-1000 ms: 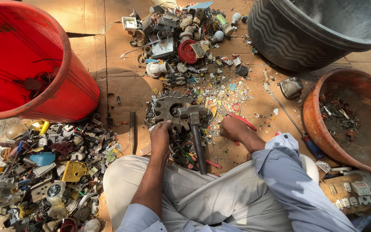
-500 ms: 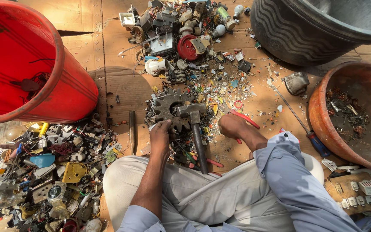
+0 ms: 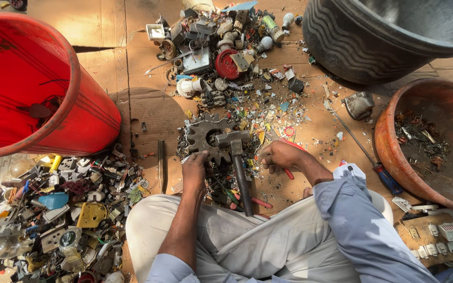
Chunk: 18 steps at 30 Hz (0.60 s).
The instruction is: The person sits on a cardboard sheet and uses a hammer to repeatedly strike a metal gear-like component, breaking it apart. They also use pliers to pull and separate pieces of the metal object. The person discards broken fragments into a nearby black basin.
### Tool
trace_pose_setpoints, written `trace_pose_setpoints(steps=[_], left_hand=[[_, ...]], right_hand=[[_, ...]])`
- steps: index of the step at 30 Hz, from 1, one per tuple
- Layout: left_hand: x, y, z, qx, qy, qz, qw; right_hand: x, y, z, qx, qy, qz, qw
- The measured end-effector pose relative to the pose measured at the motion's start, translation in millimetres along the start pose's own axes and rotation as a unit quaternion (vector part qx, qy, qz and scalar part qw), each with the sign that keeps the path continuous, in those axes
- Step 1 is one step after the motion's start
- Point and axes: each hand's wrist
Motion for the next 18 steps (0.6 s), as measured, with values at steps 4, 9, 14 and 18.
trace_pose_setpoints(steps=[4, 9, 14, 18], left_hand=[[1, -1, 1, -0.007, -0.005, 0.005, 1.000], [4, 3, -2, -0.002, 0.006, 0.000, 1.000], [4, 4, -3, 0.008, 0.002, 0.002, 1.000], [3, 3, -4, 0.012, -0.011, -0.001, 1.000]], right_hand=[[-30, -30, 50, -0.226, -0.220, 0.038, 0.948], [-100, -75, 187, -0.373, -0.436, -0.063, 0.816], [-134, -91, 201, -0.384, -0.607, 0.012, 0.696], [-90, -46, 118, -0.218, -0.448, 0.166, 0.851]])
Point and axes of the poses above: each hand's wrist, its own x-axis towards the middle knuckle, its own z-axis out of the back of the hand, y = z × x, and after that the axes turned 15 degrees about -y, right-handed
